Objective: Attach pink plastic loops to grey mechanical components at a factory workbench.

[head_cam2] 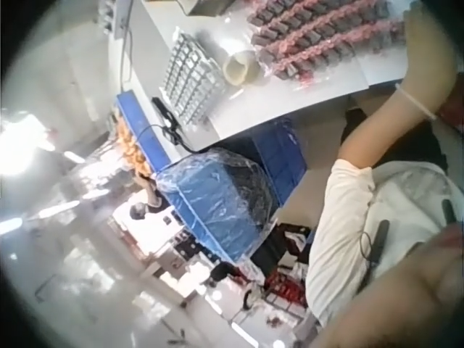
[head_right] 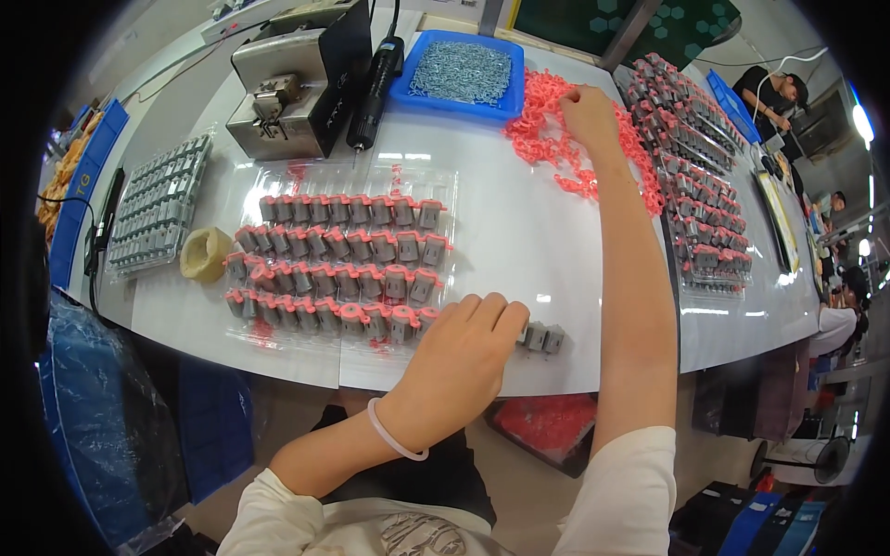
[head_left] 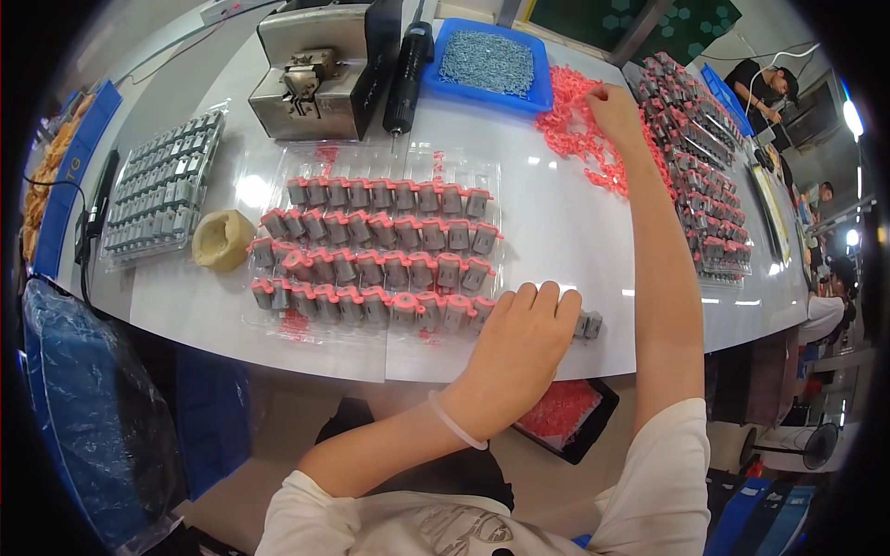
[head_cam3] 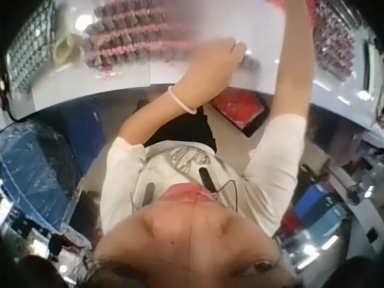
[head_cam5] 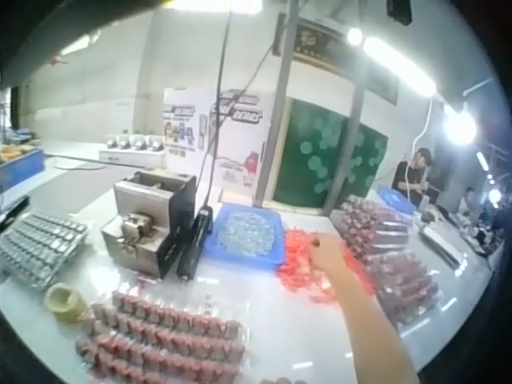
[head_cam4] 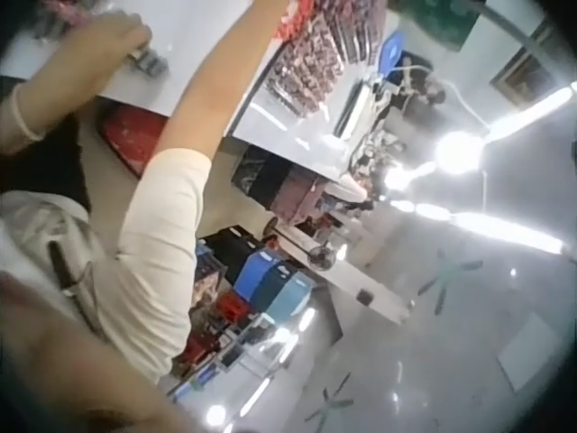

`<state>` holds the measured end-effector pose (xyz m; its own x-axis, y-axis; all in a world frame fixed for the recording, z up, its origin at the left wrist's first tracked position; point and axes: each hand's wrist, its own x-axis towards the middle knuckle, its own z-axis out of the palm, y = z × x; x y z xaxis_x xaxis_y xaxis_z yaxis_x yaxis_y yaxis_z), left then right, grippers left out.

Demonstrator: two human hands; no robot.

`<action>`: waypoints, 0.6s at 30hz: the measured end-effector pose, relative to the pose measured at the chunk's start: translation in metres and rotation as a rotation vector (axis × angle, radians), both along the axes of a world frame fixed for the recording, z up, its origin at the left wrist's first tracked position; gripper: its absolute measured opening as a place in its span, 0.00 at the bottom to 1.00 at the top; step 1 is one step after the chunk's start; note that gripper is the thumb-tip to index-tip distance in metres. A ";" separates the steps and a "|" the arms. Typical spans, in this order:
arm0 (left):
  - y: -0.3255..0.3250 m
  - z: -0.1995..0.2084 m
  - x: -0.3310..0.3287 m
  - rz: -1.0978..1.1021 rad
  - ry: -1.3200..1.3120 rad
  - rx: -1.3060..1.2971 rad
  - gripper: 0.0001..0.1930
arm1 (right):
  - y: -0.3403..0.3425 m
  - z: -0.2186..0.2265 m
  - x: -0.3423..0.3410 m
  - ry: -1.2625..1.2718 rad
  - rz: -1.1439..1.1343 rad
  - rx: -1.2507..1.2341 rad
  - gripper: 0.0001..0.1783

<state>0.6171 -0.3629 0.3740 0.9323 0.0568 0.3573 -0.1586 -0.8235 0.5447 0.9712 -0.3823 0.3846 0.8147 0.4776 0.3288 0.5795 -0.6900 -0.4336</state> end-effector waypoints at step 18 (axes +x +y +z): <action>0.000 -0.006 0.000 0.054 -0.046 0.024 0.09 | -0.067 0.014 -0.021 -0.281 -0.042 -0.199 0.12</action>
<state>0.6172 -0.3627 0.3681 0.9105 0.0976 0.4018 -0.1380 -0.8443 0.5179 0.9500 -0.4492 0.3984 0.7258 0.5231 0.4469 0.6267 -0.7706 -0.1159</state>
